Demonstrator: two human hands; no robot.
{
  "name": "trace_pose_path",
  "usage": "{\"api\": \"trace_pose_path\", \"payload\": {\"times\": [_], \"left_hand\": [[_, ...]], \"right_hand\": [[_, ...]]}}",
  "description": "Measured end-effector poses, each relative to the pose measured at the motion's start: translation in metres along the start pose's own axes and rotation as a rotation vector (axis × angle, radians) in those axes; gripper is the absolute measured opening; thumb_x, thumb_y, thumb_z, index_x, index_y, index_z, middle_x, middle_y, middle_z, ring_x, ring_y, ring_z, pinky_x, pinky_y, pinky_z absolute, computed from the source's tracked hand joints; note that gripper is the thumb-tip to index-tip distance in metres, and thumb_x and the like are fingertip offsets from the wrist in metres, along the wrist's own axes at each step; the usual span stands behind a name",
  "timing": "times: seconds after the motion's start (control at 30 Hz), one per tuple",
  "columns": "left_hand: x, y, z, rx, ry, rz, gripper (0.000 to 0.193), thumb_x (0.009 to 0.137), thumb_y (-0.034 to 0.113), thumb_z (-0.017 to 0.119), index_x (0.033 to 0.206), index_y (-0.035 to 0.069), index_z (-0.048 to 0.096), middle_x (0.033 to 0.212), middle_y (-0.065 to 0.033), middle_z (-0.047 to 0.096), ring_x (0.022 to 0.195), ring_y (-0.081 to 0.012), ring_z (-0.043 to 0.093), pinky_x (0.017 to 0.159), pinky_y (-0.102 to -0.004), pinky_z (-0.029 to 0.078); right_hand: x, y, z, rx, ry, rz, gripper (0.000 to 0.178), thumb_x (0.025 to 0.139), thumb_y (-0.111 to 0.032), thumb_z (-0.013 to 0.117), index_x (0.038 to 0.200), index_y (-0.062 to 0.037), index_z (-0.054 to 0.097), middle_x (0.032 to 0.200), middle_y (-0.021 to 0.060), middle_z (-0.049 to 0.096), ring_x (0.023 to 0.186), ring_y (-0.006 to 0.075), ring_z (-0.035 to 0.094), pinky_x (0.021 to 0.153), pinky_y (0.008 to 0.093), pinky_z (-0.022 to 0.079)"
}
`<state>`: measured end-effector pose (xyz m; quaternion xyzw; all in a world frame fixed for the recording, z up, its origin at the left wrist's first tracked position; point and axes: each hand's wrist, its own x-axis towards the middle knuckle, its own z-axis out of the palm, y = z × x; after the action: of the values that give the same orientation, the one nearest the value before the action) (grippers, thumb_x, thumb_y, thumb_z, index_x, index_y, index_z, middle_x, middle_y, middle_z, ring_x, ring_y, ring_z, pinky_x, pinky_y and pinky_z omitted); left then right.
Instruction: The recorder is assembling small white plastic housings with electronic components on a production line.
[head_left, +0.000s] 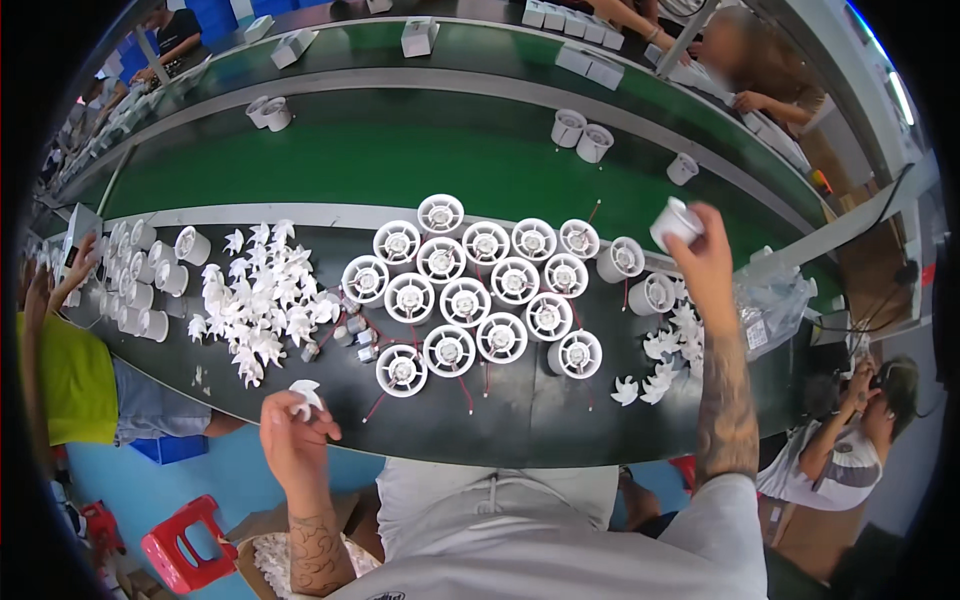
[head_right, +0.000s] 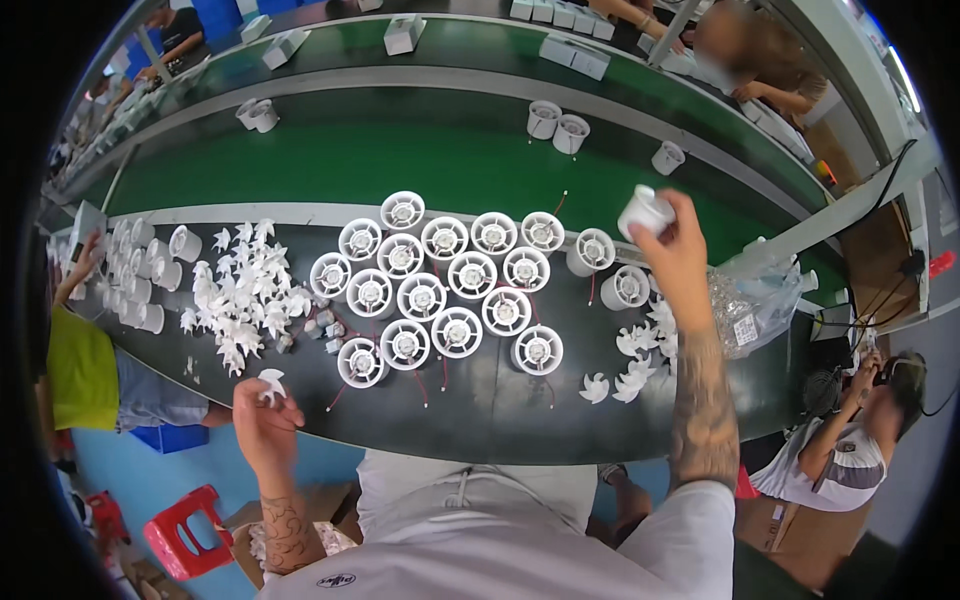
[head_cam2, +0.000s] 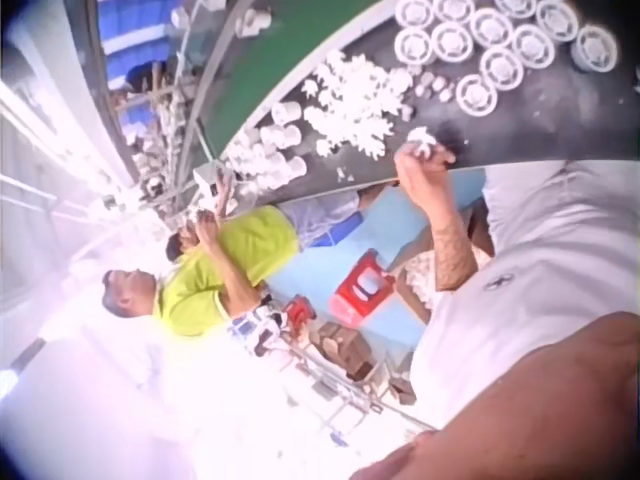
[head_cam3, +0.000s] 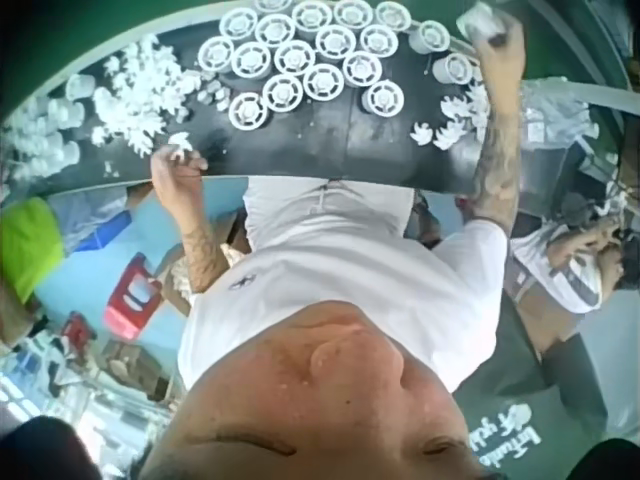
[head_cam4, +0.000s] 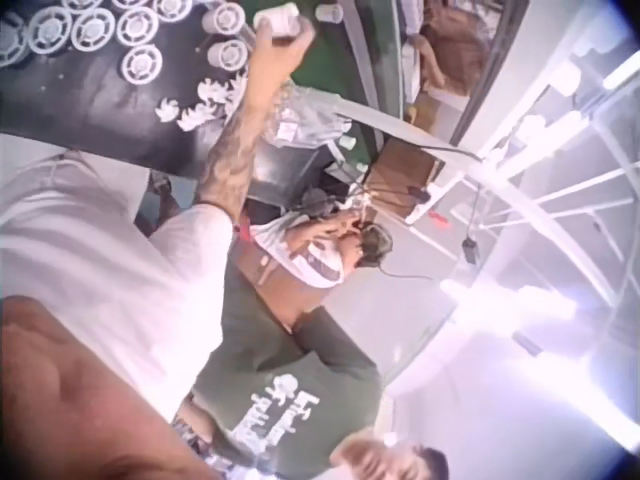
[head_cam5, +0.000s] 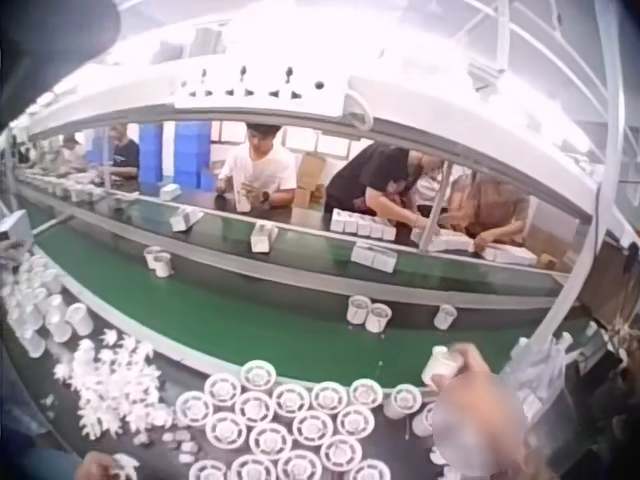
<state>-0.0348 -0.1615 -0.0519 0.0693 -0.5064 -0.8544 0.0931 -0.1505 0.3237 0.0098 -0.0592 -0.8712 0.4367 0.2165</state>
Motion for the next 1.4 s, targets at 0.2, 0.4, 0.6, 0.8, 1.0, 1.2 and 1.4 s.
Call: {"api": "trace_pose_path", "payload": {"times": [0.2, 0.4, 0.6, 0.8, 1.0, 1.2, 1.4], "left_hand": [[-0.014, -0.007, 0.048, 0.014, -0.019, -0.121, 0.026, 0.094, 0.004, 0.055, 0.118, 0.004, 0.047, 0.098, -0.0148, 0.064, 0.073, -0.0153, 0.059, 0.062, -0.0279, 0.051], [-0.039, -0.023, 0.078, 0.012, -0.268, -0.304, 0.02, 0.094, 0.003, 0.056, 0.113, -0.002, 0.055, 0.099, -0.0123, 0.065, 0.083, -0.0192, 0.066, 0.073, -0.0315, 0.057], [-0.071, -0.042, 0.117, 0.219, -0.459, -0.398, 0.019, 0.092, 0.001, 0.056, 0.11, -0.004, 0.061, 0.095, -0.0118, 0.068, 0.083, -0.0178, 0.066, 0.077, -0.0315, 0.056], [-0.084, -0.063, 0.126, 0.239, -0.489, -0.452, 0.022, 0.092, 0.003, 0.062, 0.113, -0.003, 0.062, 0.095, -0.005, 0.068, 0.085, -0.0092, 0.062, 0.077, -0.0232, 0.05], [-0.086, -0.079, 0.132, 0.25, -0.458, -0.385, 0.017, 0.091, 0.002, 0.063, 0.108, -0.003, 0.063, 0.099, -0.0027, 0.063, 0.088, -0.0078, 0.06, 0.076, -0.0209, 0.048], [-0.085, -0.083, 0.132, 0.291, -0.47, -0.324, 0.018, 0.09, 0.001, 0.063, 0.108, -0.003, 0.062, 0.099, -0.0068, 0.067, 0.088, -0.0115, 0.063, 0.081, -0.0256, 0.052], [-0.096, -0.072, 0.141, 0.4, -0.597, -0.078, 0.015, 0.087, -0.003, 0.064, 0.102, -0.003, 0.066, 0.115, -0.0105, 0.06, 0.092, -0.013, 0.06, 0.079, -0.0272, 0.051]], "right_hand": [[-0.177, -0.04, -0.013, -0.15, -0.035, -0.236, 0.04, 0.068, -0.004, 0.08, 0.104, -0.0006, 0.061, 0.118, 0.0186, 0.059, 0.103, 0.0261, 0.061, 0.088, 0.0349, 0.049], [-0.246, -0.047, 0.029, -0.085, -0.131, -0.06, 0.036, 0.066, -0.001, 0.082, 0.098, -0.001, 0.066, 0.121, 0.0206, 0.057, 0.097, 0.0321, 0.064, 0.082, 0.0392, 0.053], [-0.258, -0.03, 0.04, -0.258, -0.055, -0.44, 0.038, 0.064, 0.001, 0.081, 0.1, 0.0003, 0.066, 0.115, 0.0177, 0.06, 0.099, 0.0361, 0.062, 0.084, 0.0401, 0.053], [-0.265, -0.011, 0.051, -0.167, 0.007, -0.523, 0.056, 0.067, -0.001, 0.082, 0.118, -0.0015, 0.057, 0.108, 0.0137, 0.065, 0.101, 0.0406, 0.063, 0.081, 0.0442, 0.054], [-0.254, -0.021, 0.051, -0.248, -0.048, -0.463, 0.047, 0.07, 0.0, 0.078, 0.113, -0.0002, 0.059, 0.104, 0.0144, 0.066, 0.098, 0.0386, 0.063, 0.084, 0.044, 0.052], [-0.246, -0.032, 0.059, -0.225, 0.005, -0.435, 0.036, 0.074, 0.003, 0.073, 0.107, -0.0018, 0.061, 0.099, 0.0111, 0.064, 0.094, 0.0315, 0.064, 0.085, 0.0402, 0.053], [-0.246, -0.044, 0.043, 1.172, 0.036, 0.517, 0.032, 0.094, -0.007, 0.054, 0.125, -0.0019, 0.049, 0.12, 0.0128, 0.058, 0.103, 0.0223, 0.062, 0.088, 0.0377, 0.052]]}}
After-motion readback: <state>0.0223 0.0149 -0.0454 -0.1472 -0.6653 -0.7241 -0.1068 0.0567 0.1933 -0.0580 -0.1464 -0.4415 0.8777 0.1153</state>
